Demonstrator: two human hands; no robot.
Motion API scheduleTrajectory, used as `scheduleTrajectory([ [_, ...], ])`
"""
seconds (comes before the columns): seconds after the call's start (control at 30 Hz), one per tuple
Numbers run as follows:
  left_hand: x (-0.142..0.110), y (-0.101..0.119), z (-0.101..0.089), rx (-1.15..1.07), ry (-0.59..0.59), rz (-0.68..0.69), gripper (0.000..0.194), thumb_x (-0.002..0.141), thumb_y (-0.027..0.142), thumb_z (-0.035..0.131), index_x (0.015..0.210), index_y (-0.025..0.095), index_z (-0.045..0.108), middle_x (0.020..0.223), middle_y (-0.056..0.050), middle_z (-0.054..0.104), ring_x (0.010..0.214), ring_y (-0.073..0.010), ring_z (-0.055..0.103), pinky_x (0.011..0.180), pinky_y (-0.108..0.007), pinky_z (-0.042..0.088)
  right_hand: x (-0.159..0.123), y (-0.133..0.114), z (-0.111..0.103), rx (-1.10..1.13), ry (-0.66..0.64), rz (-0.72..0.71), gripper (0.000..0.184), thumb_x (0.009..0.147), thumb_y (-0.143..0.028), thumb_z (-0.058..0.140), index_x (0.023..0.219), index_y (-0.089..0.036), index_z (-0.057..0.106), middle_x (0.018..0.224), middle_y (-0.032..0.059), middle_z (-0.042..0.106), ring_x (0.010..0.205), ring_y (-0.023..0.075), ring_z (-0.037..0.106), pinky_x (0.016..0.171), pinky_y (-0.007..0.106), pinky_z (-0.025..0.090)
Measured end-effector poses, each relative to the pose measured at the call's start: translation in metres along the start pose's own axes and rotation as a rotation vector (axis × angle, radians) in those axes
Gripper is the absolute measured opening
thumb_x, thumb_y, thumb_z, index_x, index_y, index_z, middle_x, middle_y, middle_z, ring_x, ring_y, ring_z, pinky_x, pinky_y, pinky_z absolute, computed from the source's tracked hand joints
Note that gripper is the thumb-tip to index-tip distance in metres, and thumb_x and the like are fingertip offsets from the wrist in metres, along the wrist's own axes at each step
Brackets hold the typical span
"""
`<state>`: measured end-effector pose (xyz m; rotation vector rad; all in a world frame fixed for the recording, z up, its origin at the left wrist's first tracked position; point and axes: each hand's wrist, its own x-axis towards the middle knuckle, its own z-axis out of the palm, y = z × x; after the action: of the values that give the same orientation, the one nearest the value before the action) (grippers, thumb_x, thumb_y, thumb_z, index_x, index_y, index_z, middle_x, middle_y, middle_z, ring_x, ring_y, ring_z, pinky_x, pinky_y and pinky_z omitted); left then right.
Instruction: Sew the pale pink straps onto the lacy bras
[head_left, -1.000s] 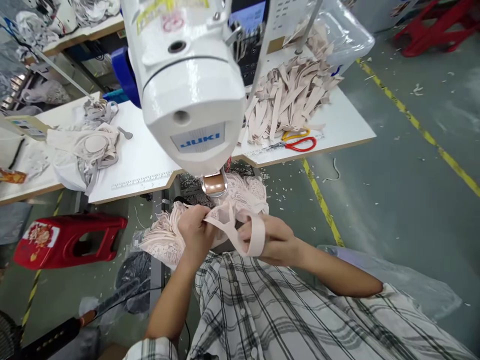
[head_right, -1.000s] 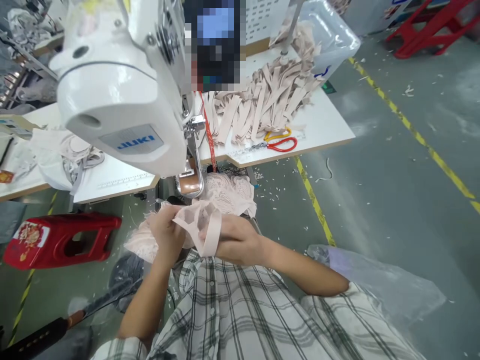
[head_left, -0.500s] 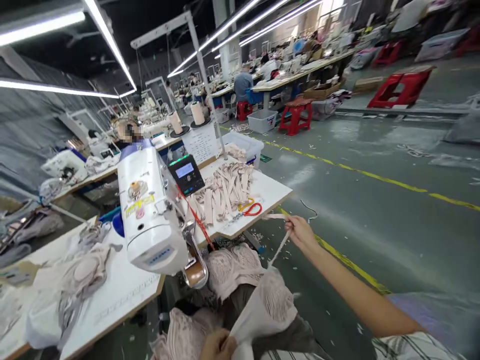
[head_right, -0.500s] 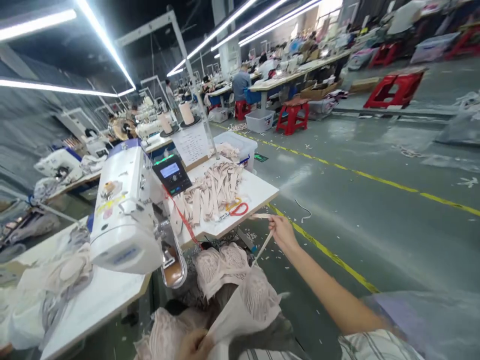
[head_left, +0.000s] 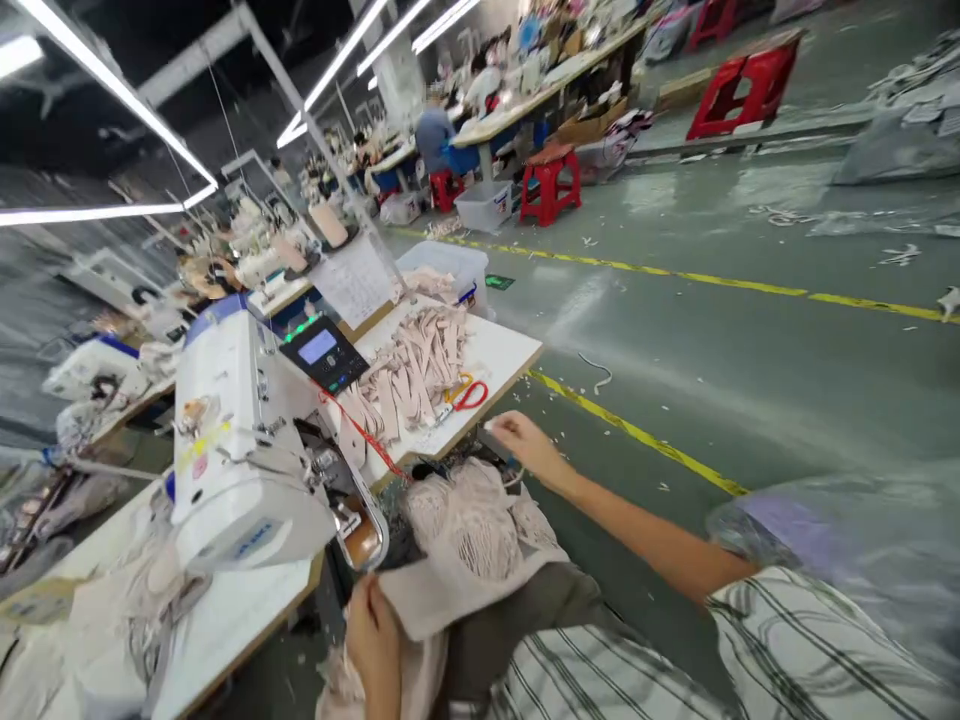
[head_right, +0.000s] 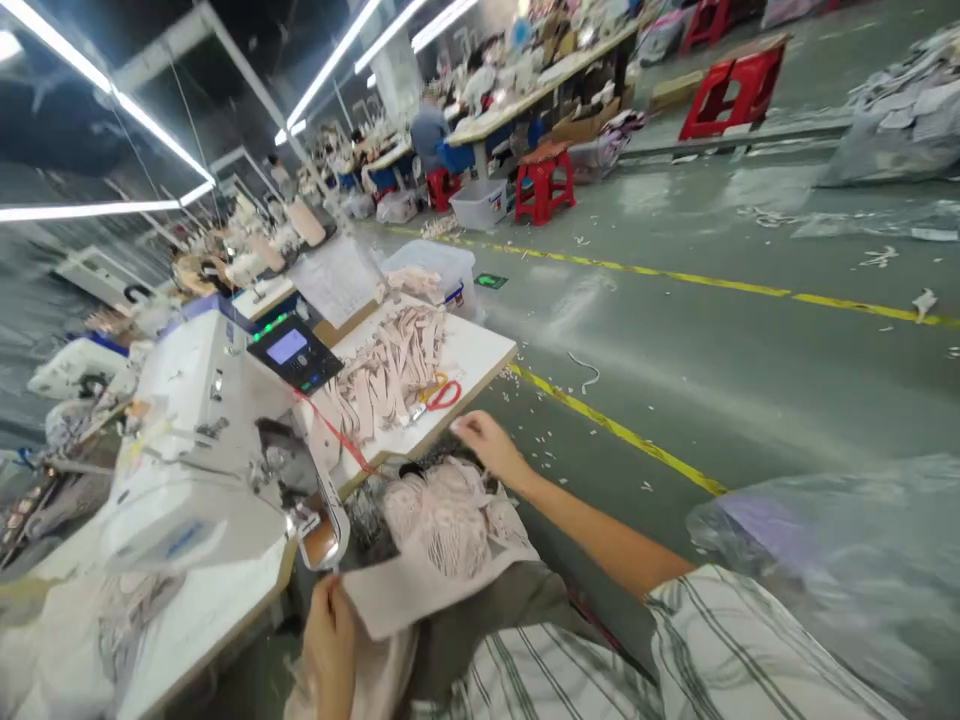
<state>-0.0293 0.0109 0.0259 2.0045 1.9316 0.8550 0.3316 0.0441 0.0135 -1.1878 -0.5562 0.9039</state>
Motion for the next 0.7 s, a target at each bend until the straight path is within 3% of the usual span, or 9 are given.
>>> scheduleTrajectory([
  [0.03, -0.001, 0.011, -0.003, -0.07, -0.083, 0.113, 0.034, 0.089, 0.039, 0.044, 0.088, 0.019, 0.07, 0.088, -0.014, 0.075, 0.083, -0.0317, 0.073, 0.071, -0.041, 0.056, -0.02, 0.002, 0.013, -0.066, -0.122, 0.017, 0.034, 0.063, -0.041, 0.082, 0.076, -0.018, 0.059, 0.074, -0.0016, 0.064, 0.069, 0.0117, 0.058, 0.062, 0.022, 0.046],
  [0.1, -0.004, 0.03, -0.01, -0.136, -0.195, 0.107, 0.034, 0.091, 0.039, 0.046, 0.093, 0.018, 0.073, 0.094, -0.012, 0.076, 0.088, -0.0264, 0.071, 0.079, -0.037, 0.055, -0.057, 0.001, 0.034, -0.239, -0.391, 0.009, 0.03, 0.068, -0.038, 0.081, 0.08, -0.018, 0.062, 0.08, -0.0003, 0.067, 0.078, 0.0141, 0.061, 0.075, 0.026, 0.048],
  [0.17, -0.005, 0.044, -0.019, -0.185, -0.272, 0.072, 0.034, 0.093, 0.04, 0.049, 0.102, 0.018, 0.073, 0.099, -0.01, 0.075, 0.091, -0.0223, 0.069, 0.081, -0.033, 0.054, -0.085, -0.002, 0.05, -0.476, -0.656, -0.117, 0.026, 0.079, -0.039, 0.073, 0.09, -0.019, 0.06, 0.086, 0.0011, 0.068, 0.076, 0.014, 0.06, 0.074, 0.027, 0.045],
  [0.23, -0.007, 0.054, -0.028, -0.228, -0.433, 0.173, 0.033, 0.094, 0.038, 0.053, 0.113, 0.018, 0.071, 0.097, -0.009, 0.074, 0.079, -0.0176, 0.066, 0.073, -0.029, 0.051, -0.103, -0.006, 0.062, -0.646, -0.83, -0.254, 0.023, 0.088, -0.04, 0.064, 0.096, -0.019, 0.058, 0.086, 0.0016, 0.067, 0.07, 0.0135, 0.058, 0.067, 0.026, 0.042],
  [0.3, -0.009, 0.061, -0.035, -0.235, -0.465, 0.226, 0.031, 0.091, 0.036, 0.06, 0.114, 0.019, 0.071, 0.087, -0.005, 0.071, 0.069, -0.0143, 0.06, 0.065, -0.025, 0.048, -0.114, -0.006, 0.071, -0.712, -0.917, -0.325, 0.019, 0.091, -0.037, 0.06, 0.097, -0.019, 0.057, 0.084, 0.0015, 0.067, 0.065, 0.0128, 0.057, 0.062, 0.025, 0.038],
  [0.43, -0.017, 0.06, -0.037, -0.244, -0.41, 0.25, 0.022, 0.093, 0.029, 0.06, 0.105, 0.018, 0.074, 0.073, -0.002, 0.066, 0.063, -0.0126, 0.057, 0.058, -0.023, 0.041, -0.124, -0.001, 0.081, -0.81, -1.021, -0.371, 0.017, 0.092, -0.033, 0.058, 0.1, -0.018, 0.058, 0.088, 0.0034, 0.07, 0.064, 0.0131, 0.059, 0.061, 0.025, 0.036],
  [0.7, -0.031, 0.036, -0.022, -0.256, -0.298, 0.223, 0.024, 0.095, 0.029, 0.055, 0.075, 0.018, 0.063, 0.066, 0.001, 0.058, 0.06, -0.0112, 0.052, 0.056, -0.023, 0.037, -0.114, 0.0, 0.094, -0.657, -1.195, -0.161, 0.016, 0.092, -0.031, 0.061, 0.096, -0.021, 0.073, 0.086, 0.0022, 0.069, 0.083, 0.0146, 0.06, 0.074, 0.025, 0.041],
])
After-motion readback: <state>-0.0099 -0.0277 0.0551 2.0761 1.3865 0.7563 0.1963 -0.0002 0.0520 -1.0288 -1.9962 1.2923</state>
